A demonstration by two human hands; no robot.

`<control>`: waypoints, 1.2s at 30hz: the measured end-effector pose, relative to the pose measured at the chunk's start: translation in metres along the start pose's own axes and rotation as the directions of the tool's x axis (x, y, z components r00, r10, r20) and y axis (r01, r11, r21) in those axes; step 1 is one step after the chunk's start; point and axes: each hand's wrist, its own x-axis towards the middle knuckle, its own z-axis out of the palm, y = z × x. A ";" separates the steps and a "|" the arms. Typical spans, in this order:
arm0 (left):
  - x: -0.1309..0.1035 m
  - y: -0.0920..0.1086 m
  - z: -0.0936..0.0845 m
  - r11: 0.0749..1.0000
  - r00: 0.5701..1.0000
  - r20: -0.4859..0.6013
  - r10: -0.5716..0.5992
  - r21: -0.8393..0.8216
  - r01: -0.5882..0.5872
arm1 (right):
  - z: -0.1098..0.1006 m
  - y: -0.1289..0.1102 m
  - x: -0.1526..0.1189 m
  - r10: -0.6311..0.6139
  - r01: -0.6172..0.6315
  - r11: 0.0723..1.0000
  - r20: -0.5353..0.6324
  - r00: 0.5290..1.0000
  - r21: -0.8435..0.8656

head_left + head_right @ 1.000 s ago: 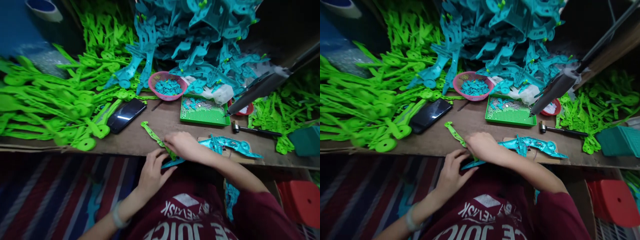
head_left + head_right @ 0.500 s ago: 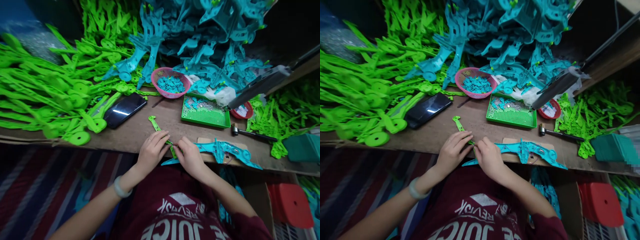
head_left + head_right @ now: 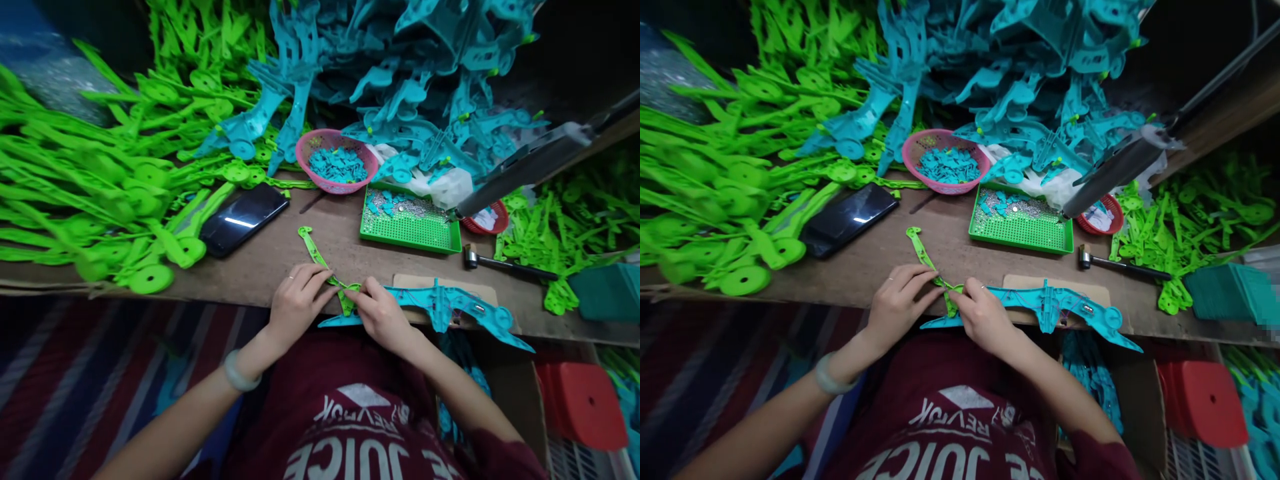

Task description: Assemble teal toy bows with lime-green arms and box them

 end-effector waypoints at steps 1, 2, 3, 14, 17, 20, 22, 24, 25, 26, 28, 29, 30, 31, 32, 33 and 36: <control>0.002 -0.001 -0.002 1.000 1.000 0.020 -0.010 -0.010 0.010 | 0.001 0.002 -0.001 -0.001 0.001 1.000 -0.002 1.000 0.013; 0.004 -0.003 -0.003 1.000 0.999 0.041 -0.010 -0.020 0.011 | 0.002 0.003 -0.001 -0.005 0.006 1.000 -0.006 1.000 0.025; 0.006 -0.005 -0.005 1.000 0.998 0.063 -0.004 -0.030 0.006 | 0.002 0.004 -0.002 -0.011 0.011 0.999 -0.011 1.000 0.037; 0.014 -0.019 -0.009 0.995 0.982 0.187 0.040 -0.096 -0.022 | 0.004 0.001 0.000 0.005 -0.005 0.999 -0.012 1.000 0.054; 0.014 -0.019 -0.010 0.990 0.982 0.166 0.092 -0.123 -0.072 | 0.003 -0.004 0.004 0.014 -0.013 0.999 -0.028 0.999 0.034; 0.013 -0.020 -0.010 0.987 0.982 0.165 0.095 -0.144 -0.072 | 0.002 -0.005 0.006 0.015 -0.015 1.000 0.019 1.000 0.003; 0.012 -0.020 -0.009 0.987 0.982 0.170 0.087 -0.152 -0.061 | 0.001 -0.005 0.007 -0.002 0.004 0.999 0.077 0.997 -0.032; 0.011 -0.019 -0.008 0.988 0.982 0.172 0.079 -0.146 -0.053 | 0.000 -0.006 0.008 -0.018 0.025 0.998 0.120 0.993 -0.052; 0.010 -0.019 -0.008 0.989 0.982 0.174 0.075 -0.137 -0.052 | -0.001 -0.006 0.009 -0.021 0.029 0.998 0.134 0.991 -0.057; 0.009 -0.018 -0.007 0.991 0.981 0.178 0.077 -0.124 -0.055 | -0.001 -0.007 0.009 -0.021 0.030 0.998 0.145 0.989 -0.060; 0.008 -0.018 -0.007 0.993 0.979 0.181 0.097 -0.091 -0.081 | -0.002 -0.008 0.010 -0.021 0.033 0.997 0.158 0.987 -0.074; 0.007 -0.018 -0.007 0.992 0.976 0.183 0.114 -0.073 -0.102 | -0.003 -0.008 0.010 -0.022 0.036 0.996 0.161 0.987 -0.085; 0.006 -0.018 -0.007 0.991 0.974 0.184 0.133 -0.056 -0.125 | -0.003 -0.009 0.010 -0.024 0.040 0.995 0.161 0.987 -0.096; 0.005 -0.019 -0.007 0.988 0.970 0.186 0.155 -0.044 -0.150 | -0.002 -0.008 0.010 -0.027 0.044 0.994 0.158 0.987 -0.103; 0.003 -0.020 -0.008 0.984 0.965 0.189 0.180 -0.037 -0.177 | -0.002 -0.008 0.009 -0.028 0.044 0.993 0.152 0.988 -0.105; 0.001 -0.022 -0.009 0.977 0.958 0.195 0.211 -0.032 -0.209 | -0.001 -0.007 0.008 -0.028 0.043 0.994 0.143 0.989 -0.102; -0.004 -0.026 -0.012 0.948 0.923 0.226 0.311 -0.007 -0.318 | 0.002 -0.003 0.005 -0.024 0.028 0.997 0.069 0.997 -0.068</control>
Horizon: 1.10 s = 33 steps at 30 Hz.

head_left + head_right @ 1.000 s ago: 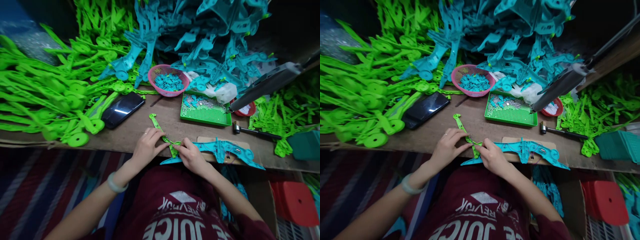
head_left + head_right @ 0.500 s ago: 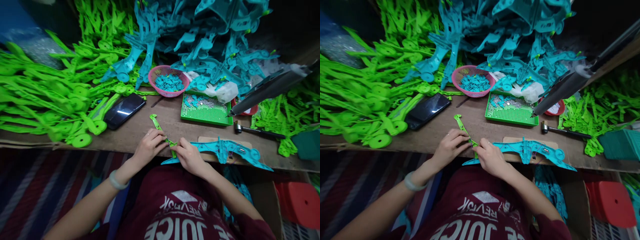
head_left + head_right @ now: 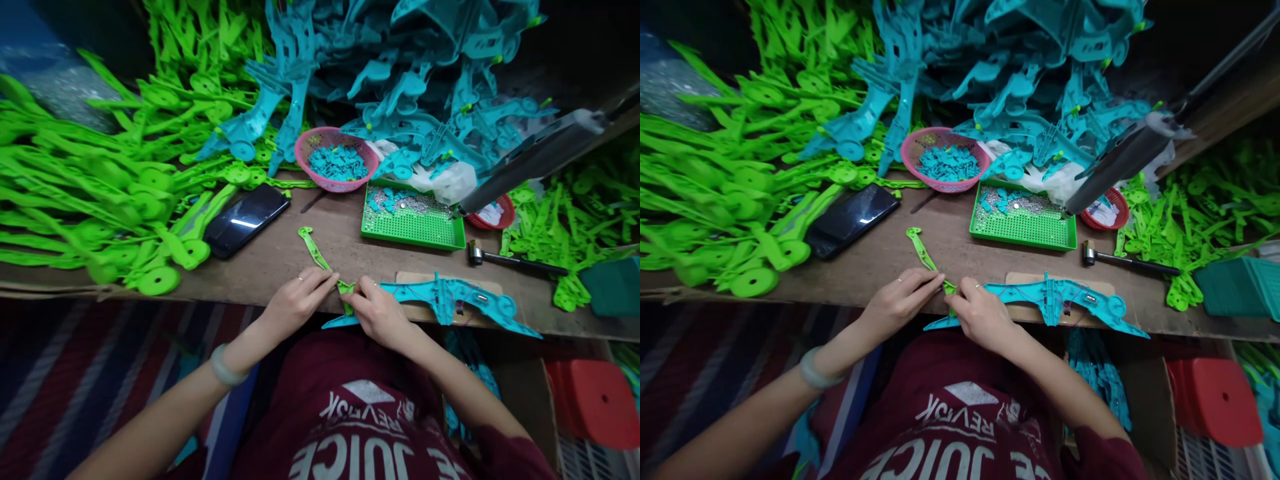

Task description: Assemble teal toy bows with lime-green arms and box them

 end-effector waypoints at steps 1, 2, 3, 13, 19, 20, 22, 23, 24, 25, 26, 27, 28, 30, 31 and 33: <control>-0.002 0.000 0.000 0.999 1.000 0.007 0.030 0.018 -0.030 | 0.001 0.002 -0.001 0.004 -0.003 1.000 -0.036 0.999 0.019; -0.003 0.000 -0.001 0.998 0.999 0.007 0.051 0.031 -0.051 | 0.003 0.003 -0.002 0.007 -0.004 0.999 -0.073 0.997 0.040; -0.003 0.000 -0.001 0.997 0.998 -0.001 0.063 0.033 -0.063 | 0.004 0.004 -0.003 0.012 -0.005 0.998 -0.105 0.994 0.061; 0.024 -0.013 -0.011 0.984 0.992 0.087 -0.087 -0.150 0.100 | 0.005 0.007 -0.005 0.029 -0.010 0.990 -0.139 0.990 0.141; 0.028 -0.021 -0.011 0.989 0.997 0.061 0.042 -0.147 -0.032 | 0.005 0.006 -0.006 -0.018 0.031 0.995 -0.139 0.990 0.092; 0.029 -0.022 -0.011 0.989 0.997 0.056 0.060 -0.137 -0.052 | 0.005 0.006 -0.006 -0.022 0.034 0.995 -0.136 0.990 0.092; 0.030 -0.025 -0.011 0.986 0.995 0.066 0.072 -0.152 -0.062 | 0.004 0.005 -0.006 -0.031 0.042 0.995 -0.121 0.992 0.088; 0.031 -0.027 -0.011 0.982 0.994 0.082 0.071 -0.182 -0.055 | 0.003 0.005 -0.005 -0.035 0.045 0.996 -0.110 0.993 0.082; 0.033 -0.029 -0.011 0.975 0.992 0.104 0.068 -0.220 -0.044 | 0.002 0.004 -0.005 -0.039 0.047 0.996 -0.100 0.994 0.071; 0.034 -0.031 -0.011 0.965 0.990 0.125 0.070 -0.261 -0.035 | 0.002 0.004 -0.005 -0.042 0.048 0.997 -0.093 0.995 0.058; 0.035 -0.033 -0.012 0.954 0.987 0.145 0.070 -0.299 -0.024 | 0.001 0.003 -0.005 -0.045 0.049 0.998 -0.091 0.995 0.045; 0.037 -0.034 -0.013 0.943 0.984 0.168 0.064 -0.333 -0.005 | 0.001 0.003 -0.004 -0.046 0.049 0.998 -0.091 0.995 0.034; 0.039 -0.036 -0.015 0.932 0.979 0.198 0.050 -0.361 0.025 | 0.001 0.002 -0.004 -0.047 0.049 0.998 -0.094 0.995 0.024; 0.044 -0.036 -0.018 0.915 0.959 0.283 -0.003 -0.386 0.117 | 0.001 0.002 -0.004 -0.048 0.049 0.999 -0.100 0.994 0.010; 0.047 -0.036 -0.020 0.909 0.941 0.337 -0.028 -0.383 0.164 | 0.001 0.002 -0.004 -0.049 0.050 0.999 -0.102 0.994 0.007; 0.055 -0.036 -0.025 0.908 0.896 0.441 -0.055 -0.351 0.229 | 0.001 0.003 -0.004 -0.050 0.051 0.999 -0.104 0.993 0.008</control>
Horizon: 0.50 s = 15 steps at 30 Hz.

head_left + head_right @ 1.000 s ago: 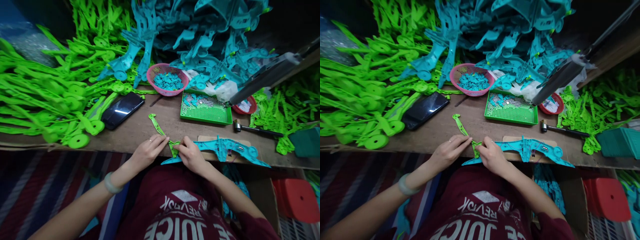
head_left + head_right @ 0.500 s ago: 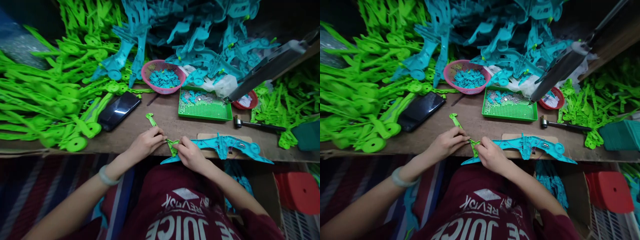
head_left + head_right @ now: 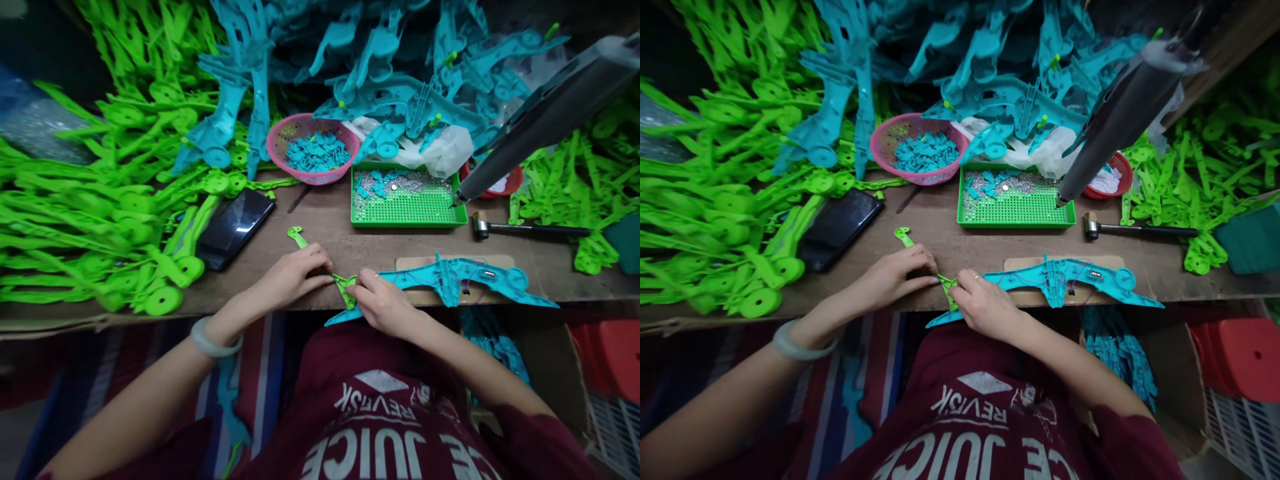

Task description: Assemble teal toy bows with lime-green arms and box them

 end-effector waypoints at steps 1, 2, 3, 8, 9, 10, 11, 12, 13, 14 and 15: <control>0.002 0.002 -0.003 1.000 0.999 0.042 -0.019 0.014 0.018 | 0.000 0.000 0.000 0.000 0.000 1.000 0.000 1.000 0.003; 0.005 0.003 -0.006 0.999 0.997 0.077 -0.028 0.028 0.026 | 0.000 0.000 0.000 0.002 -0.002 1.000 0.000 1.000 0.005; 0.006 0.004 -0.008 0.999 0.994 0.102 -0.027 0.039 0.023 | 0.000 0.000 0.000 0.004 -0.004 1.000 0.000 1.000 0.006; 0.004 0.003 -0.004 0.998 0.998 0.005 0.059 0.029 -0.059 | 0.000 -0.001 -0.001 0.006 -0.006 1.000 -0.010 1.000 -0.014; 0.002 0.002 -0.001 0.996 0.996 -0.046 0.080 0.041 -0.079 | 0.000 -0.001 -0.001 0.004 -0.004 1.000 -0.008 1.000 -0.020; 0.000 0.001 0.002 0.992 0.990 -0.092 0.110 0.071 -0.103 | 0.001 -0.001 -0.001 0.001 -0.001 1.000 -0.003 1.000 -0.026; -0.003 0.000 0.005 0.984 0.981 -0.128 0.148 0.120 -0.133 | 0.001 -0.001 -0.001 -0.002 0.002 0.999 0.004 1.000 -0.032; -0.005 -0.001 0.007 0.970 0.970 -0.148 0.193 0.178 -0.165 | 0.001 -0.001 -0.001 -0.006 0.007 0.999 0.010 1.000 -0.038; -0.008 -0.002 0.009 0.952 0.959 -0.154 0.236 0.233 -0.197 | 0.001 -0.001 -0.001 -0.008 0.008 0.999 0.013 1.000 -0.044; -0.010 -0.002 0.011 0.935 0.950 -0.154 0.271 0.276 -0.222 | 0.001 -0.001 -0.001 -0.009 0.009 0.999 0.011 1.000 -0.048; -0.011 -0.003 0.013 0.922 0.943 -0.154 0.295 0.304 -0.239 | 0.001 -0.001 -0.001 -0.009 0.009 0.999 0.004 1.000 -0.049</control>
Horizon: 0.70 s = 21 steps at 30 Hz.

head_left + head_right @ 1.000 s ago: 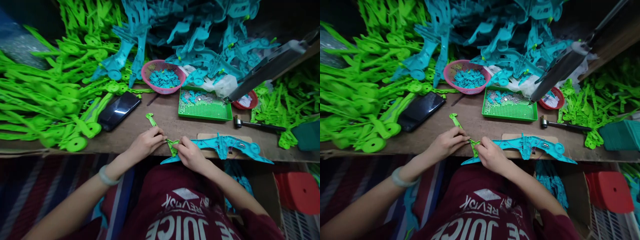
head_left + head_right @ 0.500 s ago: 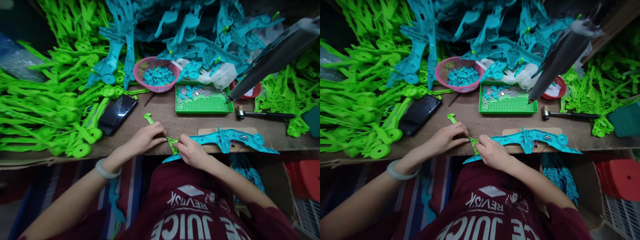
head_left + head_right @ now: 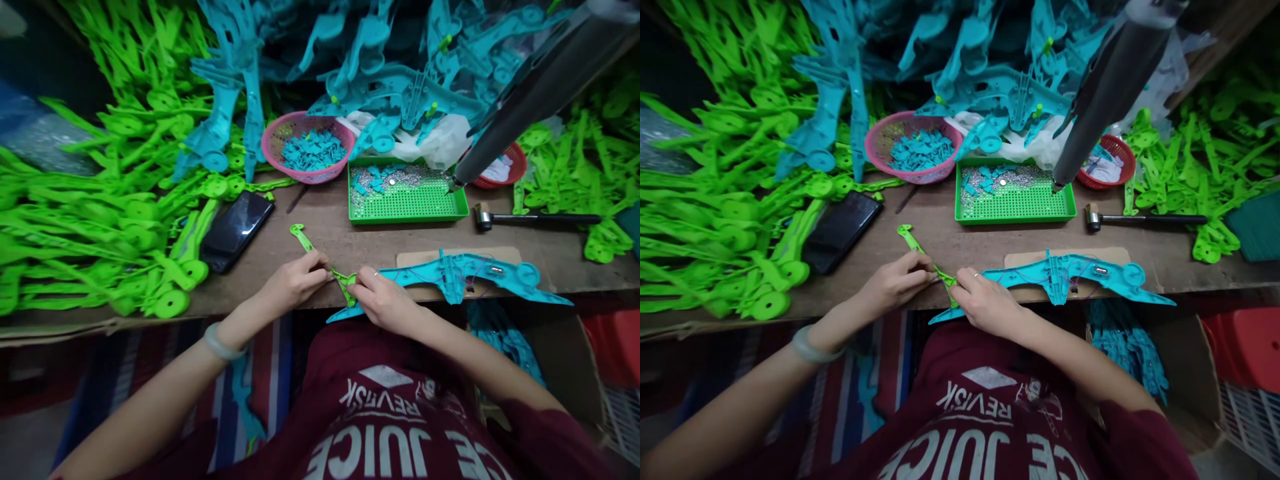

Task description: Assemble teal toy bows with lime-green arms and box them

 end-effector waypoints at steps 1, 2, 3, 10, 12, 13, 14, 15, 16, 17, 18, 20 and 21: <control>-0.002 0.001 0.001 1.000 1.000 -0.004 0.009 0.011 -0.009 | 0.000 0.000 0.000 0.003 -0.003 1.000 -0.009 1.000 0.003; -0.004 0.002 0.002 1.000 1.000 -0.008 0.007 0.011 -0.007 | 0.000 0.000 0.000 0.008 -0.008 1.000 -0.020 1.000 0.010; -0.005 0.003 0.004 1.000 1.000 -0.014 0.001 0.004 -0.001 | 0.000 0.000 0.000 0.014 -0.013 1.000 -0.029 0.999 0.019; -0.005 0.001 0.006 0.990 0.994 -0.067 -0.086 -0.114 0.078 | 0.002 0.002 0.000 0.064 -0.057 0.990 -0.051 0.997 0.128; -0.001 -0.004 0.001 0.982 0.995 -0.041 -0.093 -0.170 0.085 | 0.003 0.004 -0.001 0.081 -0.071 0.982 -0.051 0.995 0.176; 0.001 -0.007 -0.002 0.978 0.996 -0.018 -0.090 -0.191 0.085 | 0.004 0.005 -0.001 0.085 -0.074 0.978 -0.049 0.995 0.195; 0.004 -0.010 -0.005 0.974 0.996 0.010 -0.083 -0.210 0.084 | 0.004 0.005 -0.001 0.086 -0.074 0.975 -0.049 0.995 0.208; 0.006 -0.013 -0.008 0.970 0.996 0.041 -0.075 -0.230 0.083 | 0.004 0.005 -0.001 0.087 -0.075 0.974 -0.049 0.995 0.212; 0.008 -0.015 -0.010 0.964 0.995 0.074 -0.066 -0.254 0.083 | 0.004 0.006 -0.002 0.088 -0.076 0.974 -0.048 0.995 0.212; 0.010 -0.016 -0.013 0.956 0.992 0.108 -0.060 -0.279 0.088 | 0.003 0.006 -0.002 0.090 -0.078 0.975 -0.046 0.995 0.210; 0.012 -0.017 -0.015 0.949 0.988 0.140 -0.058 -0.301 0.098 | 0.003 0.006 -0.002 0.091 -0.081 0.975 -0.041 0.995 0.208; 0.015 -0.017 -0.018 0.942 0.979 0.192 -0.065 -0.312 0.124 | 0.003 0.006 -0.002 0.093 -0.084 0.974 -0.033 0.995 0.212; 0.016 -0.017 -0.018 0.945 0.974 0.213 -0.075 -0.298 0.138 | 0.003 0.006 -0.002 0.093 -0.085 0.973 -0.030 0.995 0.215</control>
